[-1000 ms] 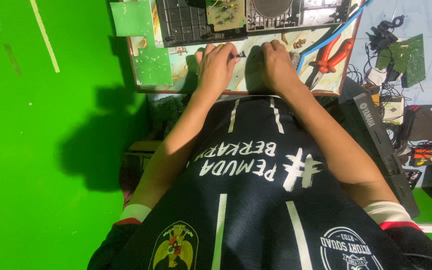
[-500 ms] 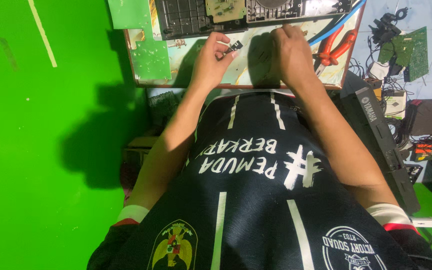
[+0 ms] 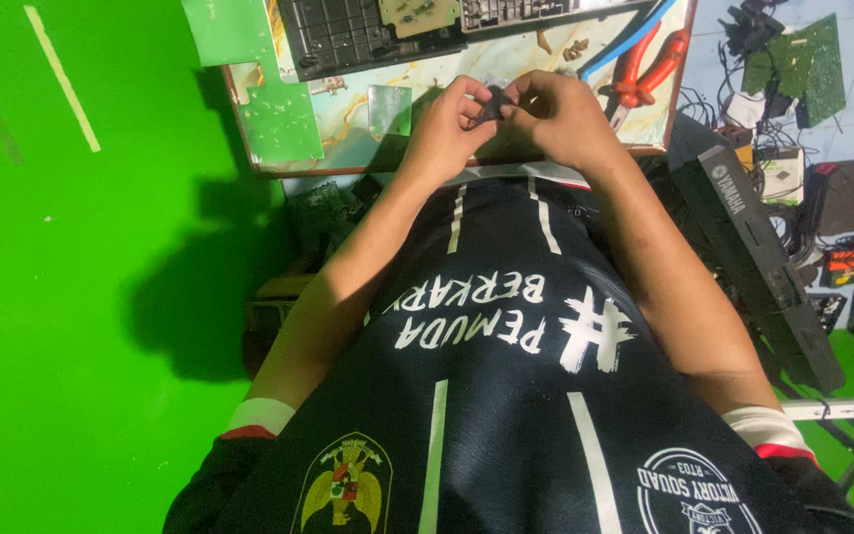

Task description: The person disassembles an electronic keyboard, placing internal components and screws into plastic cups, and then uses a screwdriver to remove additional screws from a circuit board.

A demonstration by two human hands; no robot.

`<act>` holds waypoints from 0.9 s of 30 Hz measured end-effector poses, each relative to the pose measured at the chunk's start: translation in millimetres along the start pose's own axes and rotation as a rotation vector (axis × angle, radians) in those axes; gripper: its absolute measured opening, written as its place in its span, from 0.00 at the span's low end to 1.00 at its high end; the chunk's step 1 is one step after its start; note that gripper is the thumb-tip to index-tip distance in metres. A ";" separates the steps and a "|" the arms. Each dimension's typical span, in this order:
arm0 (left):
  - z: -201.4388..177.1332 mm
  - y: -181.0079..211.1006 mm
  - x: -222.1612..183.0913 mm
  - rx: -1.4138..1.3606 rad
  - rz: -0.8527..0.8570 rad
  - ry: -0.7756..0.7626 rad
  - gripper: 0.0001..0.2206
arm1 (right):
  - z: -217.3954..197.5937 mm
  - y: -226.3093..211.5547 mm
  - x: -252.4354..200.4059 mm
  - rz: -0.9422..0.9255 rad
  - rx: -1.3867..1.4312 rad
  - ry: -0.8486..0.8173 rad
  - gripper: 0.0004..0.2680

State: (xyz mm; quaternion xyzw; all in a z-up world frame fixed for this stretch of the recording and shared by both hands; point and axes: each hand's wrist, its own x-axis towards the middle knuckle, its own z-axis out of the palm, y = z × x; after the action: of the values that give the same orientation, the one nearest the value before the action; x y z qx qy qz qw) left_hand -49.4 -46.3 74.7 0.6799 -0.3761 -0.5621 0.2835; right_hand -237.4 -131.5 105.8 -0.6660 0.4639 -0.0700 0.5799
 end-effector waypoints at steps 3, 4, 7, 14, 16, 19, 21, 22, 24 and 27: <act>4.0 -5.4 -1.1 0.001 0.106 0.026 0.17 | 3.8 8.8 -1.1 -0.017 0.031 0.035 0.05; 3.9 -7.7 -1.8 0.049 0.134 0.058 0.15 | 3.6 11.8 -0.8 -0.035 0.032 0.063 0.05; 1.8 -14.5 -6.5 0.249 0.259 0.173 0.12 | 1.1 19.0 0.5 -0.162 -0.151 0.158 0.05; 5.0 -4.5 4.5 0.690 0.383 0.235 0.20 | -0.3 15.0 1.8 -0.351 -0.401 0.188 0.06; 7.8 -0.8 9.6 0.744 0.395 0.200 0.22 | -2.5 13.6 2.5 -0.383 -0.377 0.201 0.07; 10.8 1.2 17.6 0.781 0.409 0.134 0.24 | -6.5 14.0 1.9 -0.362 -0.327 0.234 0.07; 12.0 2.3 28.2 0.795 0.420 0.104 0.24 | -10.7 15.5 0.8 -0.345 -0.309 0.230 0.07; 14.3 4.4 36.9 0.798 0.412 0.093 0.24 | -13.5 16.6 0.3 -0.334 -0.300 0.230 0.07; 17.4 5.8 47.0 0.807 0.382 0.077 0.23 | -15.2 17.6 0.0 -0.330 -0.293 0.247 0.08; 16.9 8.0 49.7 0.803 0.397 0.089 0.19 | -20.4 17.6 0.0 -0.339 -0.289 0.252 0.08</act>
State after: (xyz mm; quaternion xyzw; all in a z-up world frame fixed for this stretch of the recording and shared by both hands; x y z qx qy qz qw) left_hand -63.2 -91.3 50.3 0.6741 -0.6752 -0.2764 0.1154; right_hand -259.7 -144.1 97.5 -0.7962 0.4193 -0.1819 0.3964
